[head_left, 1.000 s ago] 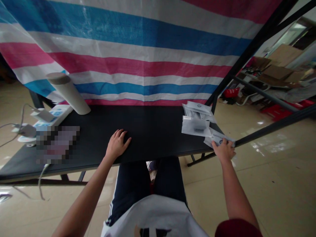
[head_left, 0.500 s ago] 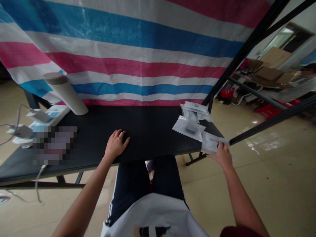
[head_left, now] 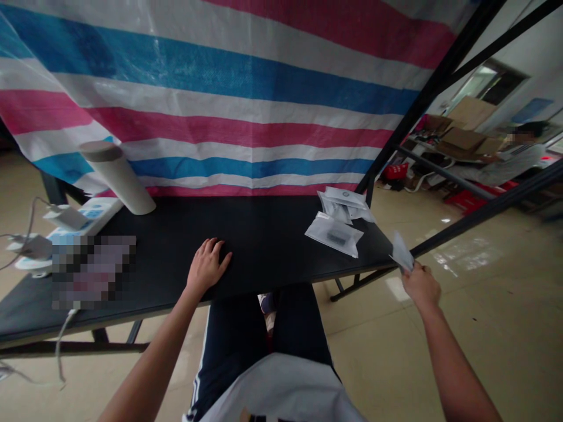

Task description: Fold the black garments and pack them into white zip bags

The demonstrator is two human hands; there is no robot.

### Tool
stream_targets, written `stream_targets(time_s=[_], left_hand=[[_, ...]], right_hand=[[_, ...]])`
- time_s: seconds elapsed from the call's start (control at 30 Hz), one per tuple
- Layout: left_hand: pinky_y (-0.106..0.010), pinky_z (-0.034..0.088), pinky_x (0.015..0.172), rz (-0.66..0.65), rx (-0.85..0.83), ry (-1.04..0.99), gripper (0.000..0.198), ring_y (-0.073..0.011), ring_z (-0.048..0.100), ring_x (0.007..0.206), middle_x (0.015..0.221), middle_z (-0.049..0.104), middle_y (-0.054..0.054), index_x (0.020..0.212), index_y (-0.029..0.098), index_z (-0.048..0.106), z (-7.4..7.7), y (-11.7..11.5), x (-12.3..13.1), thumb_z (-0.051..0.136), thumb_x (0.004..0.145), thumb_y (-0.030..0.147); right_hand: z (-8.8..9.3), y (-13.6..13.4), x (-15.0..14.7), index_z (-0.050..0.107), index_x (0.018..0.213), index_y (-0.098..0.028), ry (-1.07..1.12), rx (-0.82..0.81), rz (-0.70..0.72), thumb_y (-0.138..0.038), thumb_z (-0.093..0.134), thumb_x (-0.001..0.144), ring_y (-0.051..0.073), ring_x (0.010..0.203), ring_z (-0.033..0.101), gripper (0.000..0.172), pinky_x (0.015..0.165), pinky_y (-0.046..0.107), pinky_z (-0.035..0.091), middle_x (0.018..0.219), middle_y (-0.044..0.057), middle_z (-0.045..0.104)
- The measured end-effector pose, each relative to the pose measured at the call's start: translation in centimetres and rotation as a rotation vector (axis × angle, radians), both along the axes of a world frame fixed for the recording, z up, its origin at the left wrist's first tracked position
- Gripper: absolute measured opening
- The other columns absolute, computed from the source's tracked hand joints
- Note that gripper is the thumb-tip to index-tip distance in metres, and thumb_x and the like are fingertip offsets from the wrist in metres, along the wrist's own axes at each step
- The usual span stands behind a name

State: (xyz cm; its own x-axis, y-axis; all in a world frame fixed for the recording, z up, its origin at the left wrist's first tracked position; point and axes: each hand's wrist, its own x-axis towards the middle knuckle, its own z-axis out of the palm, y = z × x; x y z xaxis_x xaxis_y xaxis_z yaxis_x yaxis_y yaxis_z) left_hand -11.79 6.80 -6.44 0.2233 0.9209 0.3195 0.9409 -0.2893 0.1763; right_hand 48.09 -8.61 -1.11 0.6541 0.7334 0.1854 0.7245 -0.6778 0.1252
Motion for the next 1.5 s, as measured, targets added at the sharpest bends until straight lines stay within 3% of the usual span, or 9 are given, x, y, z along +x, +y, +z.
stream_targets(time_s=[0.17, 0.37, 0.53, 0.63, 0.83, 1.07, 1.23, 1.37, 1.5], left_hand=[[-0.054, 0.030, 0.113, 0.018, -0.040, 0.031, 0.064, -0.0369, 0.030, 0.143, 0.152, 0.039, -0.016, 0.143, 0.016, 0.044, -0.4, -0.1, 0.1, 0.038, 0.093, 0.055], [-0.052, 0.027, 0.115, 0.027, -0.086, 0.053, 0.067, -0.0366, 0.027, 0.144, 0.154, 0.036, -0.015, 0.145, 0.015, 0.044, -0.6, 0.2, -0.1, 0.038, 0.092, 0.056], [-0.051, 0.028, 0.115, 0.037, -0.084, 0.075, 0.067, -0.0355, 0.027, 0.145, 0.155, 0.035, -0.015, 0.146, 0.016, 0.042, -0.6, 0.2, -0.1, 0.038, 0.093, 0.055], [-0.050, 0.027, 0.115, 0.041, -0.092, 0.083, 0.066, -0.0350, 0.027, 0.145, 0.155, 0.035, -0.015, 0.146, 0.016, 0.042, -0.6, 0.2, -0.1, 0.037, 0.093, 0.055], [-0.050, 0.026, 0.115, 0.053, -0.093, 0.100, 0.067, -0.0344, 0.026, 0.145, 0.155, 0.035, -0.015, 0.147, 0.016, 0.041, -0.8, 0.4, -0.2, 0.037, 0.093, 0.056], [-0.049, 0.027, 0.115, 0.056, -0.118, 0.099, 0.067, -0.0346, 0.028, 0.145, 0.154, 0.036, -0.015, 0.146, 0.016, 0.043, -0.5, 0.4, 0.0, 0.036, 0.093, 0.056], [-0.051, 0.030, 0.113, 0.071, -0.105, 0.044, 0.063, -0.0354, 0.032, 0.143, 0.152, 0.040, -0.015, 0.140, 0.016, 0.050, -0.3, 0.5, -0.1, 0.042, 0.091, 0.054], [-0.045, 0.044, 0.101, 0.078, -0.074, -0.131, 0.045, -0.0309, 0.055, 0.123, 0.131, 0.061, -0.015, 0.121, 0.016, 0.063, 1.7, 0.4, 1.3, 0.047, 0.088, 0.043], [-0.040, 0.048, 0.096, -0.047, 0.092, -0.293, 0.033, -0.0268, 0.060, 0.108, 0.115, 0.065, -0.011, 0.107, 0.018, 0.066, 5.7, 0.1, 6.3, 0.048, 0.088, 0.037]], right_hand=[[3.1, 1.2, -4.9, 0.041, 0.140, -0.016, -0.051, 0.323, 0.095, -0.026, 0.053, 0.083, 0.032, 0.090, 0.065, 0.059, 0.074, 0.043, 0.051, 0.130, 0.021, 0.050], [4.5, 6.9, -15.1, 0.043, 0.139, -0.018, 0.285, 0.472, 0.676, -0.015, 0.044, 0.085, 0.029, 0.116, 0.056, 0.054, 0.095, 0.039, 0.049, 0.135, 0.014, 0.050], [2.6, 10.9, -22.6, 0.042, 0.142, -0.023, 0.518, 0.281, 1.187, -0.006, 0.045, 0.078, 0.024, 0.120, 0.054, 0.067, 0.100, 0.037, 0.047, 0.140, 0.008, 0.048], [1.4, 12.3, -23.2, 0.044, 0.141, -0.021, 0.535, 0.248, 1.162, 0.000, 0.044, 0.074, 0.024, 0.119, 0.055, 0.070, 0.100, 0.037, 0.046, 0.140, 0.010, 0.047], [0.4, 13.1, -21.6, 0.042, 0.143, -0.016, 0.439, 0.339, 0.885, 0.000, 0.048, 0.076, 0.027, 0.117, 0.056, 0.069, 0.101, 0.039, 0.046, 0.142, 0.014, 0.046], [-0.5, 12.3, -26.2, 0.048, 0.141, -0.033, 0.453, 0.182, 1.326, -0.001, 0.047, 0.082, 0.022, 0.141, 0.035, 0.067, 0.114, 0.044, 0.030, 0.152, 0.001, 0.042], [-2.4, 12.0, -28.8, 0.038, 0.147, -0.035, 0.441, 0.187, 1.321, -0.010, 0.054, 0.085, 0.027, 0.149, 0.017, 0.069, 0.116, 0.050, 0.024, 0.161, 0.002, 0.023], [-4.1, 12.6, -28.8, 0.029, 0.152, -0.020, 0.566, 0.295, 1.102, -0.007, 0.053, 0.083, 0.029, 0.147, 0.023, 0.074, 0.114, 0.046, 0.030, 0.160, 0.014, 0.021], [-5.1, 13.7, -28.7, 0.031, 0.151, -0.019, 0.661, 0.270, 1.080, -0.004, 0.048, 0.084, 0.025, 0.143, 0.034, 0.071, 0.115, 0.048, 0.030, 0.156, 0.015, 0.032]])
